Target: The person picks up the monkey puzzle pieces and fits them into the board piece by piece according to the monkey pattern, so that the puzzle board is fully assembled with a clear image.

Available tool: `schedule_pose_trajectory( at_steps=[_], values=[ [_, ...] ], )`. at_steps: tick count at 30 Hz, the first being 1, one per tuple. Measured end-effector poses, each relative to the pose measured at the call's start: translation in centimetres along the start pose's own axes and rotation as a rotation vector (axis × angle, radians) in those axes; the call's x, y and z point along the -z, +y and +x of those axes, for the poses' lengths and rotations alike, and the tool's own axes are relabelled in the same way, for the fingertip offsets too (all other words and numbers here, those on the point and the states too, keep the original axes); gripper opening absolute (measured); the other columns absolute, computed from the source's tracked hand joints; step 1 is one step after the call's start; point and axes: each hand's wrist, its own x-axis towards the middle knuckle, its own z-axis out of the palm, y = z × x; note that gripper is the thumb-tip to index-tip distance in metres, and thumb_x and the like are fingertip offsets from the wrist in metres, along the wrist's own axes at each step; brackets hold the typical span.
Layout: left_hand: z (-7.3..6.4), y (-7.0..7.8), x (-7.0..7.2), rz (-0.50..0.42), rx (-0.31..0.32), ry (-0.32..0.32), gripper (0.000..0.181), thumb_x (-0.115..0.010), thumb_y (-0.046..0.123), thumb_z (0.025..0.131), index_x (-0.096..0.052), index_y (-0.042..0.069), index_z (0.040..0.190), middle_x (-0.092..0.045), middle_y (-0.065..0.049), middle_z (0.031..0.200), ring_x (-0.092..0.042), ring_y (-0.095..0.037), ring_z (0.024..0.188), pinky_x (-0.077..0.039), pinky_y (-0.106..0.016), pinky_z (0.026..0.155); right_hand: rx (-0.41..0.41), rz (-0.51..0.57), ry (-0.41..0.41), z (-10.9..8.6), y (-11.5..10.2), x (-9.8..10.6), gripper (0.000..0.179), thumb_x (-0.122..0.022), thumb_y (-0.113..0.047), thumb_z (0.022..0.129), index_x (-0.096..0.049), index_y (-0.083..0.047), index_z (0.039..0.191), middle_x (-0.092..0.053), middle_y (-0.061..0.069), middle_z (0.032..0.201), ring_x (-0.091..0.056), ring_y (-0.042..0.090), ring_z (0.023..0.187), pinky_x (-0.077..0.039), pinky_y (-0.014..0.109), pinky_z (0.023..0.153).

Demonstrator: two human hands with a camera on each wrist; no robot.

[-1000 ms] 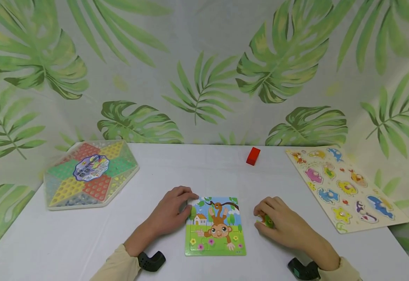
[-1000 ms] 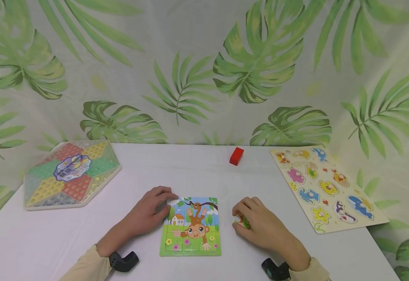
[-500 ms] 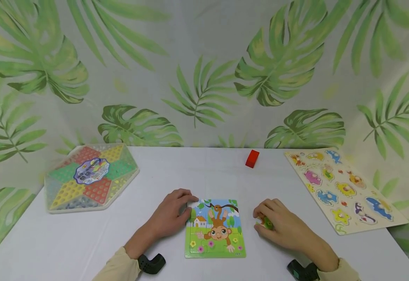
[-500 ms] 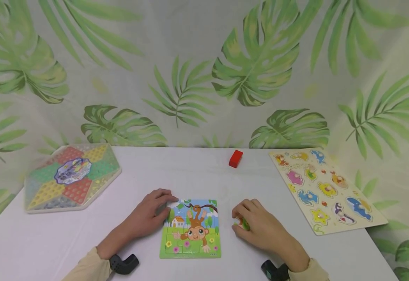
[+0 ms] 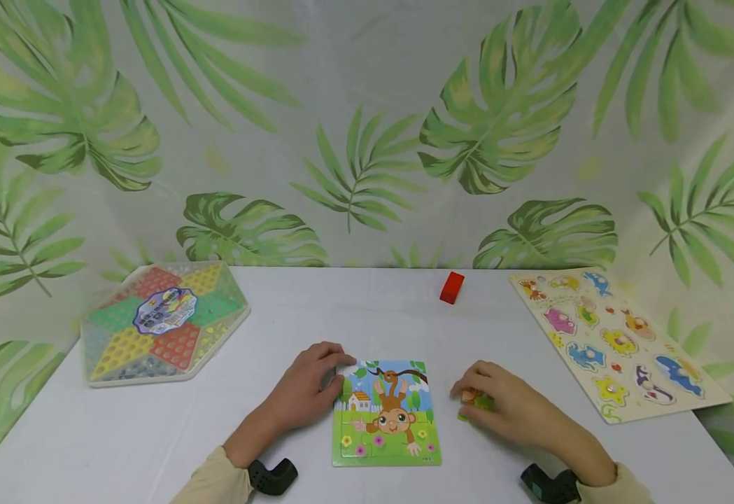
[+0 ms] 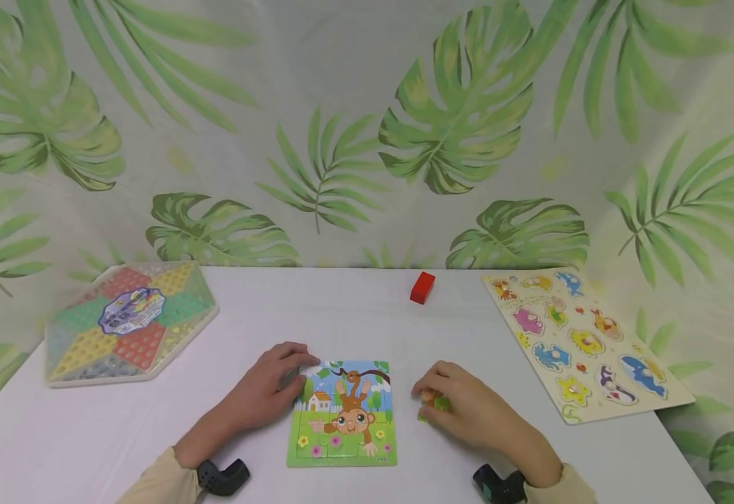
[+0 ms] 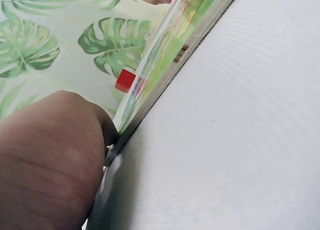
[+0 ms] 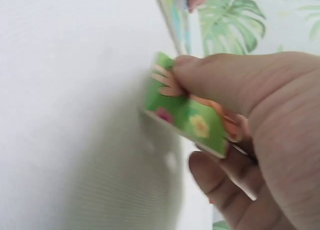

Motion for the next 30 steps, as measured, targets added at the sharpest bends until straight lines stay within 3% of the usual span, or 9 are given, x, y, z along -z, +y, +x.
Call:
schedule_pose_trajectory(
  at_steps=[9,12,18,30],
  values=[
    [0.0,-0.2,-0.2,0.008,-0.003,0.003,0.028,-0.063,0.013,0.097,-0.071,0.015,0.124,-0.061,-0.006,0.132,-0.056,-0.026,0.128,-0.045,-0.052,0.107,0.048,0.120,-0.049,-0.2,-0.3,1.5,0.027,-0.080,-0.020,0.091,-0.071,-0.022,0.115,-0.066,-0.012,0.109,-0.055,0.004,0.091,-0.053,0.025,0.078],
    [0.0,-0.2,-0.2,0.009,-0.009,0.006,0.028,-0.063,0.013,0.097,-0.071,0.015,0.124,-0.062,-0.006,0.131,-0.056,-0.026,0.127,-0.045,-0.051,0.107,0.000,0.141,-0.120,-0.3,-0.5,2.2,0.036,-0.084,-0.025,0.087,-0.070,-0.021,0.120,-0.066,-0.009,0.115,-0.056,0.004,0.091,-0.053,0.025,0.079],
    [0.0,0.0,0.0,0.012,-0.013,0.008,0.028,-0.064,0.012,0.097,-0.071,0.014,0.123,-0.062,-0.006,0.130,-0.057,-0.026,0.125,-0.046,-0.051,0.107,-0.086,0.096,-0.247,-0.4,-0.8,2.5,0.050,-0.087,-0.037,0.082,-0.069,-0.027,0.127,-0.061,-0.012,0.125,-0.057,0.006,0.104,-0.055,0.033,0.094],
    [0.1,-0.2,-0.1,0.019,-0.020,0.008,0.028,-0.064,0.013,0.097,-0.071,0.015,0.124,-0.062,-0.005,0.130,-0.057,-0.025,0.125,-0.046,-0.050,0.107,-0.068,0.042,-0.234,-0.5,-1.2,2.2,0.028,-0.086,-0.026,0.084,-0.070,-0.032,0.106,-0.057,-0.016,0.113,-0.056,0.006,0.099,-0.057,0.030,0.091]
  ],
)
